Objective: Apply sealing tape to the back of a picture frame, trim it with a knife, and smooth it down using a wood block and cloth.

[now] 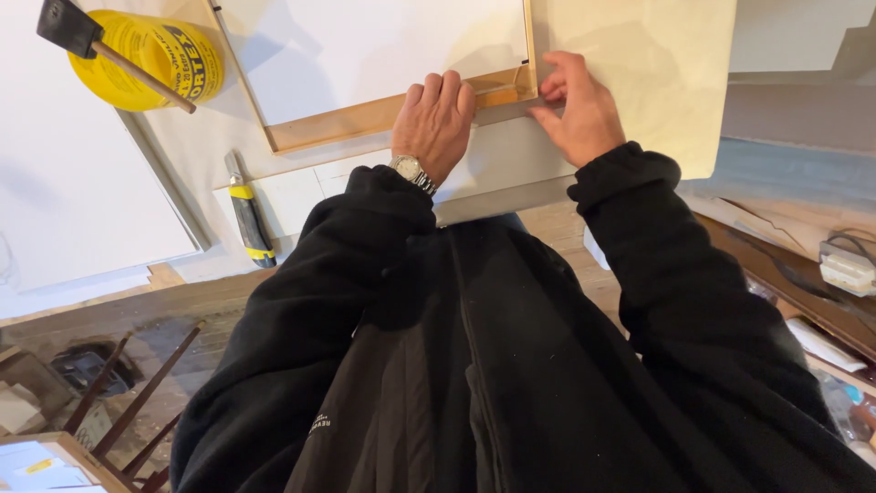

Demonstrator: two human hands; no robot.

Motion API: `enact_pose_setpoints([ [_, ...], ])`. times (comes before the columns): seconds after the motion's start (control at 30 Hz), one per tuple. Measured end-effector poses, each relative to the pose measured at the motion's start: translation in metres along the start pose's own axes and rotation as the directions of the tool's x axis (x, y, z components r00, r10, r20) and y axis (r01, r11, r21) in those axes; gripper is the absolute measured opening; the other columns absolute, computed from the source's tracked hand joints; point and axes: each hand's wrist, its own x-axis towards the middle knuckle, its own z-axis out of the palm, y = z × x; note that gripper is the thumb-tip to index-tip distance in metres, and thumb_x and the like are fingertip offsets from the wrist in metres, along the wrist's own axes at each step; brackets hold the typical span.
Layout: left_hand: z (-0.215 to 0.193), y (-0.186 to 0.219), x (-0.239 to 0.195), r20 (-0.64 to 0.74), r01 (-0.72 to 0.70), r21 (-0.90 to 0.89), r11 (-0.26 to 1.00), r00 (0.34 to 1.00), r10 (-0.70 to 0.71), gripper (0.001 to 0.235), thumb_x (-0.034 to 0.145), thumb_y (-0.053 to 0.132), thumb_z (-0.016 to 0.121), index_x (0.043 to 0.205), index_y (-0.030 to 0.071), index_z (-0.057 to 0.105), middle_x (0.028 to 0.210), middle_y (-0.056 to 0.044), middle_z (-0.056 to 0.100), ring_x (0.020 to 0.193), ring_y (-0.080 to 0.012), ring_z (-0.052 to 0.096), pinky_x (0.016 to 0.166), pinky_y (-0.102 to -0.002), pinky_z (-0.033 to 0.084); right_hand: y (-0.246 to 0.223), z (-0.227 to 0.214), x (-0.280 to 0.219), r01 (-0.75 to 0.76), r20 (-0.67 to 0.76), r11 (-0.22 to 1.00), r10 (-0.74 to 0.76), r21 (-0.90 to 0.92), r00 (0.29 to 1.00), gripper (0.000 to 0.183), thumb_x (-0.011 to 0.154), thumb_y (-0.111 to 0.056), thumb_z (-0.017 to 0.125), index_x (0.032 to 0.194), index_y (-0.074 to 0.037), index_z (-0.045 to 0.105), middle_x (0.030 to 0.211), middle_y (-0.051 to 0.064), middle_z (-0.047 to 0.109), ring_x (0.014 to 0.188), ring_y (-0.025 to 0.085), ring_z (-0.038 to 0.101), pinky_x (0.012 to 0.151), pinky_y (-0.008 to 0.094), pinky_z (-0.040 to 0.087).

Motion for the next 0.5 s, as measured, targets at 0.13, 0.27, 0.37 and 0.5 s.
enact_pose_setpoints([
  [0.13, 0.002, 0.0, 0.0, -0.003, -0.014, -0.019, 1.0, 1.0, 0.013, 0.015, 0.098, 0.018, 0.058, 0.105, 0.005, 0.055, 0.1, -0.008, 0.052, 0.09, -0.0238, 0.051, 0.077, -0.036, 0.044, -0.004, -0.003, -0.001, -0.066, 0.044, 0.994, 0.063, 0.085, 0.997, 0.055, 0.091, -0.002, 0.081, 0.138, -0.001, 0.051, 0.108, 0.012, 0.069, 0.098, 0.024, 0.071, 0.089, 0.035, 0.059],
  [0.27, 0.0, -0.005, -0.004, -0.006, 0.007, -0.048, 0.999, 1.0, -0.007, 0.015, 0.099, 0.015, 0.057, 0.108, 0.003, 0.057, 0.1, -0.009, 0.053, 0.088, -0.024, 0.051, 0.077, -0.037, 0.044, 0.003, -0.006, 0.001, 0.035, 0.025, 0.996, -0.037, 0.084, 0.999, 0.035, 0.1, -0.001, 0.077, 0.132, -0.003, 0.062, 0.109, 0.01, 0.071, 0.098, 0.023, 0.073, 0.088, 0.034, 0.061],
  [0.37, 0.0, -0.013, -0.014, -0.009, 0.02, -0.064, 0.998, 1.0, -0.021, 0.014, 0.096, 0.012, 0.056, 0.107, 0.004, 0.058, 0.104, -0.009, 0.054, 0.092, -0.0255, 0.052, 0.08, -0.038, 0.045, -0.007, -0.015, 0.011, 0.18, -0.036, 0.967, -0.189, -0.183, 0.981, 0.027, 0.1, 0.001, 0.079, 0.122, -0.004, 0.066, 0.104, 0.01, 0.069, 0.094, 0.024, 0.072, 0.083, 0.035, 0.059],
  [0.5, -0.025, -0.023, -0.032, -0.014, 0.049, -0.162, 0.986, 0.999, -0.052, 0.011, 0.101, 0.015, 0.055, 0.106, 0.004, 0.057, 0.104, -0.01, 0.054, 0.093, -0.0273, 0.053, 0.084, -0.04, 0.046, 0.0, -0.007, 0.037, 0.191, -0.059, 0.957, -0.208, -0.217, 0.976, 0.027, 0.095, -0.004, 0.083, 0.106, -0.001, 0.059, 0.102, 0.011, 0.067, 0.093, 0.024, 0.071, 0.08, 0.035, 0.059],
])
